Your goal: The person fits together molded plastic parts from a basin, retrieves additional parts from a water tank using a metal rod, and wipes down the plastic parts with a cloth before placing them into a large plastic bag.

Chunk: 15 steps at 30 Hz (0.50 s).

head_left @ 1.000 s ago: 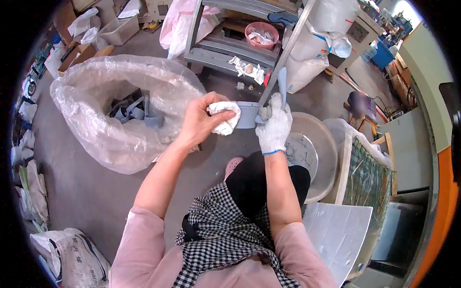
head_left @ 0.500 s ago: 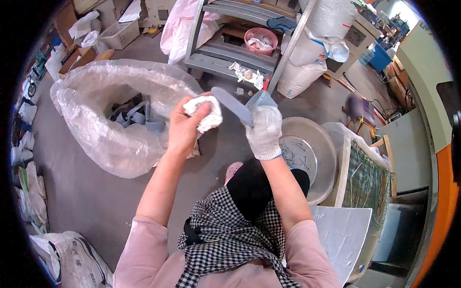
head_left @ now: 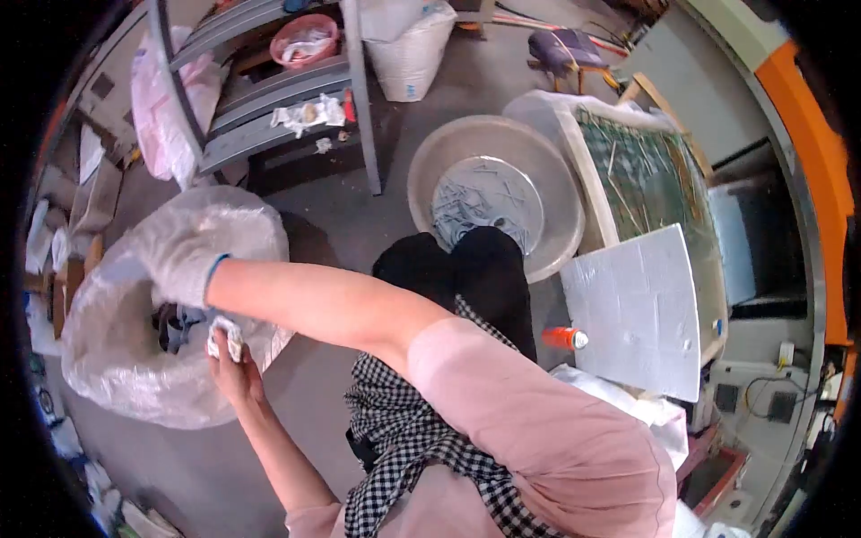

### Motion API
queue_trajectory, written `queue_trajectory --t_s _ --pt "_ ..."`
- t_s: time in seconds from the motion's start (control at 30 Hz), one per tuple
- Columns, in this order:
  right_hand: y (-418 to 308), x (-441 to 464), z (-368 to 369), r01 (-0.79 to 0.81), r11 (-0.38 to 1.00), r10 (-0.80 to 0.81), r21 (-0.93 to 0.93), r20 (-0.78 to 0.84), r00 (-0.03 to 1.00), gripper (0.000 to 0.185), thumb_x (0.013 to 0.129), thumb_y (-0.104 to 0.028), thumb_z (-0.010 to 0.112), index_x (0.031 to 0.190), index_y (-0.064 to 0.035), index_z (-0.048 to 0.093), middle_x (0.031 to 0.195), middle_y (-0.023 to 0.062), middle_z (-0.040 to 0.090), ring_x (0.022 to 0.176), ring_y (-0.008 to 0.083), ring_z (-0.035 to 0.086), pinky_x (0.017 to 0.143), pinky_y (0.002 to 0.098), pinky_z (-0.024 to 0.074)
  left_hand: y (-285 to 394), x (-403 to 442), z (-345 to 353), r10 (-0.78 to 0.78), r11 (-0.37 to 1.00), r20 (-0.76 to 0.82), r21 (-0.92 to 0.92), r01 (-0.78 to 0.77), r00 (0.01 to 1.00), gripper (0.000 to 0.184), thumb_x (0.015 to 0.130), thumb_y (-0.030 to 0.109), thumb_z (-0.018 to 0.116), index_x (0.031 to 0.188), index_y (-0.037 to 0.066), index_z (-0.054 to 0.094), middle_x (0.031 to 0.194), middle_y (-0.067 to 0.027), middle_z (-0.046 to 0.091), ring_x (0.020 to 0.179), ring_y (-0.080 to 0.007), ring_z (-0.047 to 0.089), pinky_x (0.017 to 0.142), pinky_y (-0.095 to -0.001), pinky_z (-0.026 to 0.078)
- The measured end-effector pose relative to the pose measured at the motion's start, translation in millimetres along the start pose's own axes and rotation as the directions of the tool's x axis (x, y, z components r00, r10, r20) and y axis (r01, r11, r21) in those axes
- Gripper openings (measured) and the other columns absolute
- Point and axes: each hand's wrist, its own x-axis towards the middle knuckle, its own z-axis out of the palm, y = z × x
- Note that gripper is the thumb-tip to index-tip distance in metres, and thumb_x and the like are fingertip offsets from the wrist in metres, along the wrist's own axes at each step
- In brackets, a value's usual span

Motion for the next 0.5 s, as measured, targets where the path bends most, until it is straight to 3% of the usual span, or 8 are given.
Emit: queue_trajectory --t_s 0.1,0.2,0.27,0.3,0.33,0.4,0.43,0.5 --pt "22.9 -6.1 -55.9 0.251 0.968 -0.252 -0.029 -0.116 0.961 0.052 0.072 -0.031 0.067 0.117 -0.0080 0.057 0.111 0.0204 0.060 0.093 0.0398 0.061 0.084 0.0490 0.0481 -7.6 3.2 13.2 -0.054 0.998 0.030 -0.007 0.054 0.998 0.026 0.089 0.019 0.065 0.109 0.006 0.056 0.096 -0.0033 0.063 0.077 -0.0095 0.057 0.059 -0.0210 0.041" --pt "99.2 -42.4 -154.3 0.253 0.906 -0.362 0.341 0.311 0.879 0.049 0.073 -0.033 0.067 0.116 -0.0096 0.061 0.109 0.0184 0.063 0.103 0.0344 0.059 0.087 0.0412 0.0483 -8.1 14.1 18.3 -0.069 0.995 0.093 -0.064 0.075 0.993 0.024 0.092 0.016 0.060 0.112 0.003 0.055 0.094 -0.0045 0.061 0.074 -0.0095 0.057 0.059 -0.0218 0.044" --pt "180.5 -86.4 -205.1 -0.053 0.963 -0.053 0.265 0.377 0.925 0.046 0.081 -0.040 0.059 0.111 -0.0056 0.063 0.107 0.0175 0.064 0.096 0.0345 0.062 0.085 0.0420 0.0481 -11.0 29.7 19.6 -0.118 0.976 0.097 -0.174 0.134 0.988 0.025 0.093 0.013 0.056 0.115 0.000 0.054 0.092 -0.0050 0.060 0.073 -0.0101 0.057 0.058 -0.0220 0.045" --pt "232.4 -119.5 -225.1 -0.175 0.950 0.098 0.258 0.288 0.953 0.049 0.082 -0.037 0.062 0.118 -0.0055 0.059 0.109 0.0181 0.063 0.103 0.0307 0.060 0.091 0.0374 0.0458 -10.8 42.0 18.1 -0.107 0.963 0.309 -0.203 0.175 0.945 0.028 0.093 0.011 0.056 0.118 -0.002 0.051 0.091 -0.0051 0.059 0.072 -0.0107 0.057 0.058 -0.0212 0.046" --pt "276.6 -155.3 -245.9 -0.529 0.823 0.457 0.208 0.310 0.833 0.047 0.082 -0.036 0.062 0.117 -0.0048 0.059 0.110 0.0161 0.064 0.102 0.0275 0.061 0.091 0.0360 0.0459 -9.4 51.2 24.7 -0.096 0.956 0.469 -0.203 0.213 0.878 0.029 0.093 0.010 0.055 0.118 -0.003 0.049 0.090 -0.0052 0.059 0.070 -0.0105 0.056 0.060 -0.0210 0.048" --pt "389.8 -255.4 -267.5 -0.734 0.675 0.737 -0.073 0.109 0.667 0.042 0.081 -0.028 0.063 0.115 -0.0037 0.060 0.104 0.0156 0.066 0.095 0.0277 0.063 0.085 0.0358 0.0487 -2.7 42.2 76.9 -0.096 0.994 0.033 -0.049 0.098 0.995 0.030 0.093 0.010 0.055 0.120 -0.002 0.048 0.089 -0.0046 0.058 0.068 -0.0097 0.054 0.061 -0.0210 0.048" --pt "391.5 -280.9 -297.5 -0.850 0.488 0.873 -0.199 0.110 0.476 0.042 0.079 -0.030 0.064 0.113 -0.0045 0.061 0.101 0.0183 0.066 0.095 0.0309 0.064 0.084 0.0381 0.0488 -2.1 74.9 53.4 -0.147 0.985 0.333 -0.032 0.167 0.931 0.028 0.094 0.011 0.054 0.119 -0.002 0.049 0.089 -0.0040 0.057 0.069 -0.0086 0.053 0.062 -0.0204 0.046" --pt "449.7 -374.3 -295.4 -0.873 0.353 0.921 -0.337 -0.038 0.388 0.043 0.077 -0.032 0.066 0.110 -0.0056 0.063 0.103 0.0222 0.064 0.098 0.0346 0.062 0.086 0.0407 0.0479 -8.0 76.1 100.9 -0.111 0.993 0.278 0.070 0.095 0.954 0.026 0.094 0.012 0.054 0.116 -0.002 0.050 0.088 -0.0027 0.057 0.069 -0.0076 0.052 0.060 -0.0197 0.043"
